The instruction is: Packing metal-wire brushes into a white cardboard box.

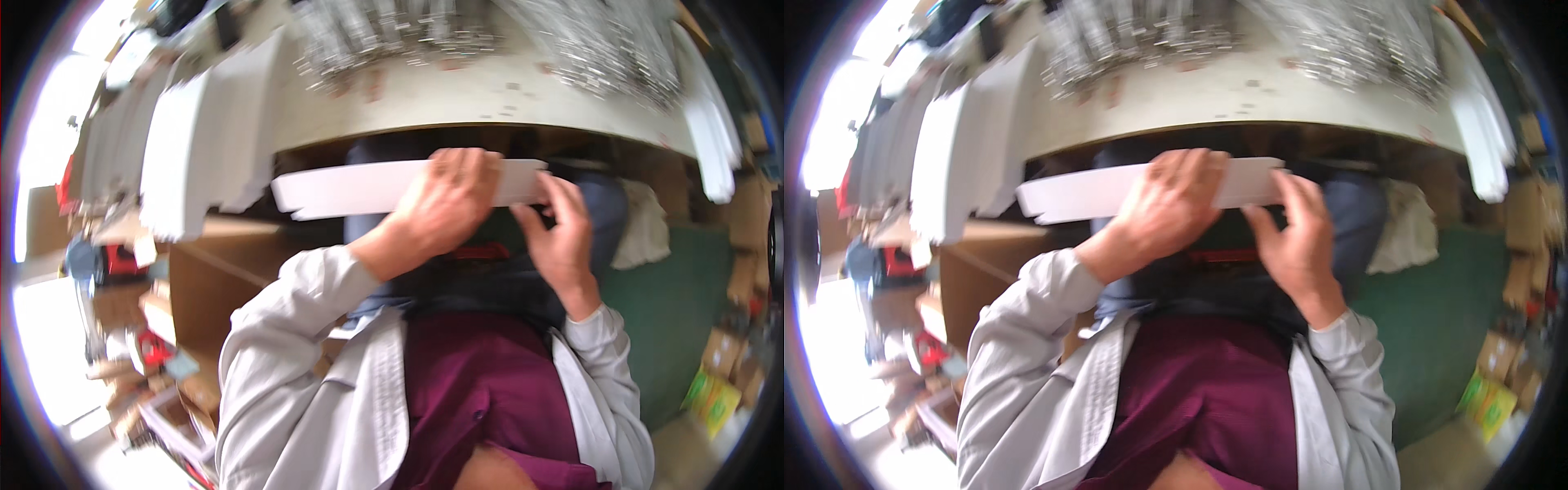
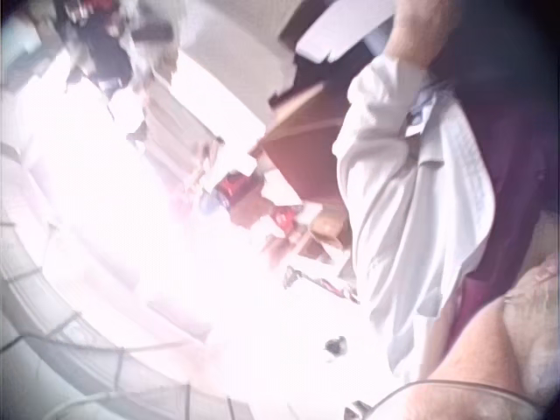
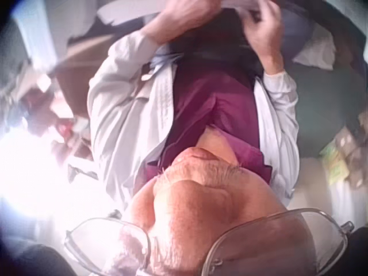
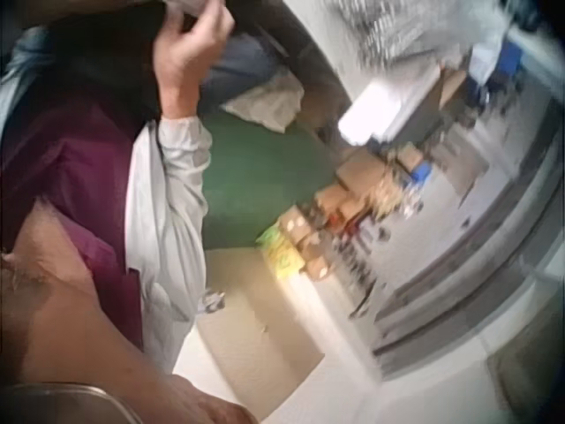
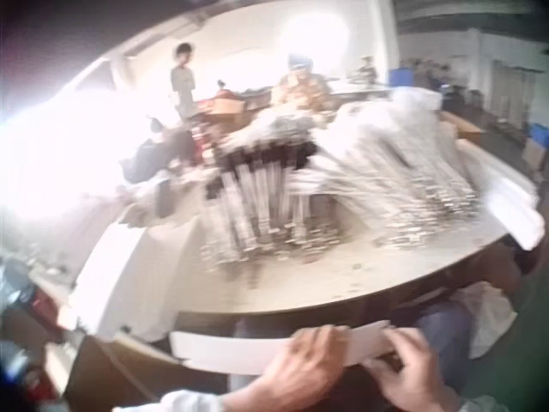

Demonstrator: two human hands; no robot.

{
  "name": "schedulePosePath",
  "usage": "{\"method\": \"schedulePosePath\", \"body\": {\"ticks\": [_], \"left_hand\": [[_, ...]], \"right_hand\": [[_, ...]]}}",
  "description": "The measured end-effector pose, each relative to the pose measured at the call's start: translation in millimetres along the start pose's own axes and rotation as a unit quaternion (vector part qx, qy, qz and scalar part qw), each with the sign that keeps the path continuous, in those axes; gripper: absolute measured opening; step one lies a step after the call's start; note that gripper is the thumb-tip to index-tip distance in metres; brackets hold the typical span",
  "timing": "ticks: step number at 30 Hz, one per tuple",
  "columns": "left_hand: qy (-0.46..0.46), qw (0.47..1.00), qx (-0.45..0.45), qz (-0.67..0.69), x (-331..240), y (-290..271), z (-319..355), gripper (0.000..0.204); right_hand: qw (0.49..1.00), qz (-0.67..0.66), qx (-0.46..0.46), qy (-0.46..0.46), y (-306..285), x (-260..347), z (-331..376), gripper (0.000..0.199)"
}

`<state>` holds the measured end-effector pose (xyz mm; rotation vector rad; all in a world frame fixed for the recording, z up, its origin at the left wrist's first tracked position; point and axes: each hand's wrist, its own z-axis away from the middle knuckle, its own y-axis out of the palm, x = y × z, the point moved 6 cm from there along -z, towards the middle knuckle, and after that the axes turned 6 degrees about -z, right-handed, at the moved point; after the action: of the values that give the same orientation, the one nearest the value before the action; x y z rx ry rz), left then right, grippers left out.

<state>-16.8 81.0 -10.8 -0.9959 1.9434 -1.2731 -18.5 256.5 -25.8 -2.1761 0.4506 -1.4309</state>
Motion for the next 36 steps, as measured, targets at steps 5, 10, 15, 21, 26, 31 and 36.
{"method": "schedulePosePath", "body": {"ticks": [5, 10, 15, 21, 26, 31, 36], "left_hand": [[0.028, 0.989, 0.004, -0.148, -10, 6, 14, 0.042], [0.023, 0.988, -0.011, -0.154, -10, 12, 28, 0.043], [0.006, 0.988, -0.036, -0.151, -8, 8, 35, 0.042], [0.005, 0.991, -0.046, -0.124, -9, 9, 39, 0.041], [-0.002, 0.993, -0.049, -0.106, -9, 11, 45, 0.041], [-0.009, 0.999, -0.033, -0.036, -6, 17, 43, 0.04], [-0.037, 0.998, -0.042, 0.034, 6, 13, 39, 0.037]], "right_hand": [[0.958, -0.206, 0.06, 0.189, 19, -34, 17, 0.047], [0.925, -0.282, 0.118, 0.227, 21, -40, 13, 0.038], [0.908, -0.294, 0.148, 0.258, 18, -30, 5, 0.04], [0.877, -0.31, 0.162, 0.328, 19, -31, 6, 0.039], [0.838, -0.355, 0.2, 0.362, 25, -34, 5, 0.039], [0.77, -0.436, 0.189, 0.425, 22, -37, 10, 0.041], [0.956, -0.205, 0.116, 0.175, -2, -13, -10, 0.047]]}}
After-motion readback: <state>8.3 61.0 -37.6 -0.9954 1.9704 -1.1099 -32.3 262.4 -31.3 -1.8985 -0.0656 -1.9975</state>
